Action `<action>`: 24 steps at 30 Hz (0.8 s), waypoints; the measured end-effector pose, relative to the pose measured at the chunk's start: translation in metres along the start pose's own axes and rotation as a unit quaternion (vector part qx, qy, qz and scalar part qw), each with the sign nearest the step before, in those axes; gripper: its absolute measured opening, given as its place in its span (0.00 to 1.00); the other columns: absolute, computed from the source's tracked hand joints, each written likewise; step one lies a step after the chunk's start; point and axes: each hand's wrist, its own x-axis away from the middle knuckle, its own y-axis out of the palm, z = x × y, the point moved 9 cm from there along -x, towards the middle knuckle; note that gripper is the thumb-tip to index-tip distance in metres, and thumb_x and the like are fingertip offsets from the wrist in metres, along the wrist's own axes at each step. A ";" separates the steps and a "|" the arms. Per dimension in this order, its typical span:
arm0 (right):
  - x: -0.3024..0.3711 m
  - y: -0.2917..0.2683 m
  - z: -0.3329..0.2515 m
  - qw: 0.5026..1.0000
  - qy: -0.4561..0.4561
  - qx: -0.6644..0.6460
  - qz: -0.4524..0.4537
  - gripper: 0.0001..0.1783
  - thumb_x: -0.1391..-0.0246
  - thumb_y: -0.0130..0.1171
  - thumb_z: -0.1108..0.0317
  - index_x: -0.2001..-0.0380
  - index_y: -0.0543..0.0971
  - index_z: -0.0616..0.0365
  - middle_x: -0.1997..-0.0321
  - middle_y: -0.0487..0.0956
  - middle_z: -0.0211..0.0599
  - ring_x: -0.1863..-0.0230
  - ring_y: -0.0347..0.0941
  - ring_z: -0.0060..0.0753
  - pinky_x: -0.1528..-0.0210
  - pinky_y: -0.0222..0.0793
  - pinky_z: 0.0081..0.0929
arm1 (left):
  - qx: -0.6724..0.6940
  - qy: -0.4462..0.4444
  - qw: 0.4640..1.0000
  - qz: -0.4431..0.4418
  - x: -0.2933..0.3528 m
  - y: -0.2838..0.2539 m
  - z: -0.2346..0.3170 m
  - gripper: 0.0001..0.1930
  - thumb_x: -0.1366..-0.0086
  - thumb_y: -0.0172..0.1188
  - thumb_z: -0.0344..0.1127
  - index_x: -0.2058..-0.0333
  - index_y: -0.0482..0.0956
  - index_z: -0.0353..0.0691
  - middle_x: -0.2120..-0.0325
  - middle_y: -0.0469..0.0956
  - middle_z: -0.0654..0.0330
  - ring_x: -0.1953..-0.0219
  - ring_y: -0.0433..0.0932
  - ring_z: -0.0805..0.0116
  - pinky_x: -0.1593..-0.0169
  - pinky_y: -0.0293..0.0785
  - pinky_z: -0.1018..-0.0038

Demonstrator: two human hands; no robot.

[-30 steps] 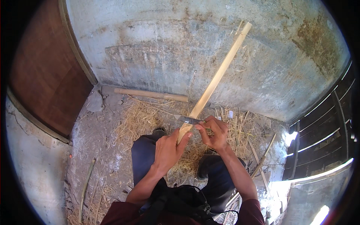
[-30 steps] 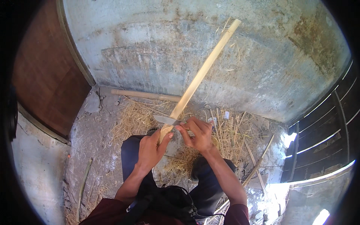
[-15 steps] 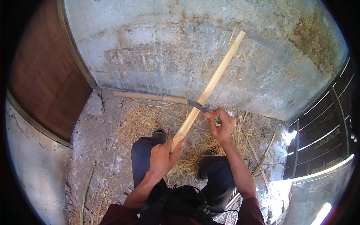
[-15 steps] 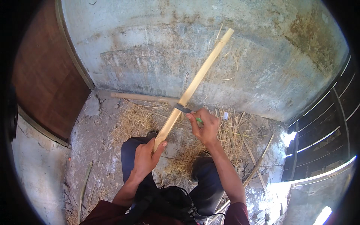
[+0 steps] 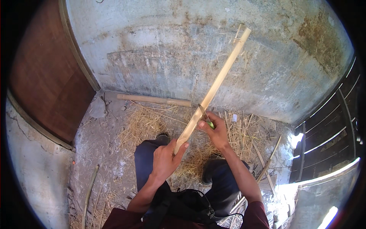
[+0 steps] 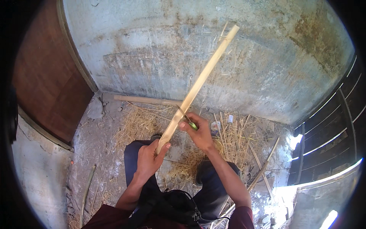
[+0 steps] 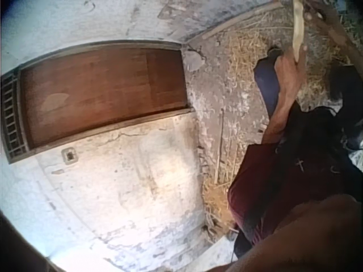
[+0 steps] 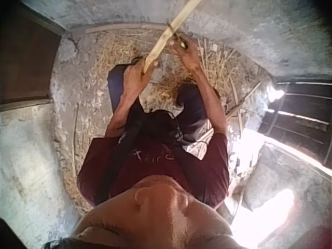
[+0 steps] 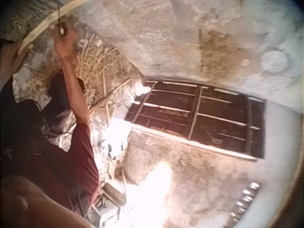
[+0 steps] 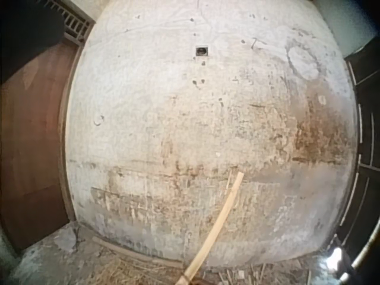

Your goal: The person uses a knife to shave thin strips from a length of bamboo while sitting on the floor.

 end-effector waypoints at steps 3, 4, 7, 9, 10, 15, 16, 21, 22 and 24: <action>0.001 0.001 0.014 0.998 0.047 -0.035 -0.027 0.12 0.34 0.73 0.66 0.61 0.84 0.65 0.68 0.81 0.26 0.63 0.82 0.20 0.56 0.81 0.25 | -0.010 0.005 1.000 0.009 0.000 0.003 0.000 0.18 0.25 0.68 0.47 0.67 0.80 0.36 0.86 0.72 0.51 0.84 0.76 0.48 0.76 0.66 0.58; 0.002 0.002 0.018 0.996 0.067 -0.045 -0.033 0.12 0.33 0.72 0.66 0.63 0.84 0.65 0.67 0.83 0.28 0.62 0.83 0.21 0.54 0.82 0.25 | -0.011 0.004 1.000 0.009 0.000 0.001 0.001 0.18 0.25 0.68 0.47 0.67 0.80 0.36 0.86 0.72 0.51 0.84 0.76 0.48 0.76 0.66 0.58; 0.002 0.000 0.023 0.994 0.087 -0.053 -0.033 0.12 0.33 0.72 0.65 0.63 0.84 0.65 0.65 0.84 0.30 0.61 0.84 0.21 0.54 0.82 0.26 | -0.026 -0.014 0.999 -0.032 -0.002 0.003 0.000 0.20 0.25 0.67 0.49 0.67 0.80 0.36 0.86 0.73 0.50 0.82 0.78 0.48 0.74 0.68 0.57; 0.004 0.001 0.024 0.995 0.090 -0.042 -0.023 0.12 0.33 0.72 0.66 0.64 0.85 0.65 0.64 0.84 0.30 0.61 0.84 0.22 0.53 0.82 0.27 | -0.057 0.009 0.998 -0.027 -0.002 0.002 0.002 0.21 0.24 0.65 0.51 0.64 0.79 0.36 0.85 0.74 0.50 0.81 0.79 0.47 0.73 0.70 0.56; 0.003 0.002 0.027 0.996 0.088 -0.027 -0.014 0.12 0.33 0.72 0.66 0.64 0.85 0.65 0.64 0.84 0.30 0.61 0.84 0.23 0.53 0.82 0.27 | -0.057 0.009 0.998 -0.028 -0.004 0.002 0.001 0.21 0.24 0.65 0.51 0.64 0.79 0.36 0.85 0.74 0.50 0.81 0.79 0.47 0.73 0.70 0.56; 0.004 0.008 0.031 0.996 0.051 -0.069 0.004 0.10 0.32 0.70 0.67 0.65 0.83 0.61 0.69 0.83 0.26 0.66 0.79 0.18 0.62 0.74 0.22 | 0.139 -0.066 0.985 -0.075 -0.012 0.019 -0.012 0.18 0.19 0.59 0.48 0.58 0.78 0.35 0.83 0.78 0.58 0.82 0.79 0.65 0.75 0.71 0.66; 0.004 0.007 0.033 0.998 0.056 -0.035 -0.004 0.09 0.32 0.70 0.68 0.64 0.82 0.61 0.69 0.83 0.26 0.65 0.80 0.19 0.62 0.75 0.23 | 0.137 -0.065 0.986 -0.074 -0.014 0.019 -0.010 0.18 0.19 0.59 0.48 0.58 0.78 0.35 0.83 0.78 0.58 0.82 0.79 0.65 0.75 0.71 0.66; 0.008 0.002 -0.012 0.991 -0.040 0.125 -0.010 0.10 0.33 0.70 0.64 0.58 0.84 0.61 0.77 0.80 0.28 0.73 0.73 0.18 0.70 0.67 0.25 | 0.207 -0.057 0.975 -0.049 -0.016 0.018 -0.018 0.21 0.19 0.59 0.49 0.58 0.77 0.33 0.81 0.74 0.58 0.81 0.73 0.71 0.73 0.71 0.70; 0.011 -0.001 -0.033 0.979 -0.084 0.186 0.001 0.10 0.32 0.68 0.65 0.55 0.84 0.59 0.76 0.80 0.31 0.76 0.71 0.20 0.72 0.64 0.27 | 0.207 -0.058 0.975 -0.050 -0.016 0.016 -0.018 0.21 0.19 0.59 0.49 0.58 0.77 0.33 0.81 0.74 0.58 0.81 0.73 0.71 0.73 0.71 0.70; 0.017 -0.010 -0.039 0.978 -0.107 0.175 0.028 0.10 0.33 0.68 0.66 0.53 0.83 0.58 0.75 0.81 0.34 0.77 0.72 0.22 0.72 0.65 0.27 | 0.219 -0.040 0.973 -0.062 -0.017 0.011 -0.010 0.19 0.22 0.65 0.46 0.58 0.77 0.33 0.79 0.72 0.64 0.77 0.66 0.79 0.72 0.67 0.76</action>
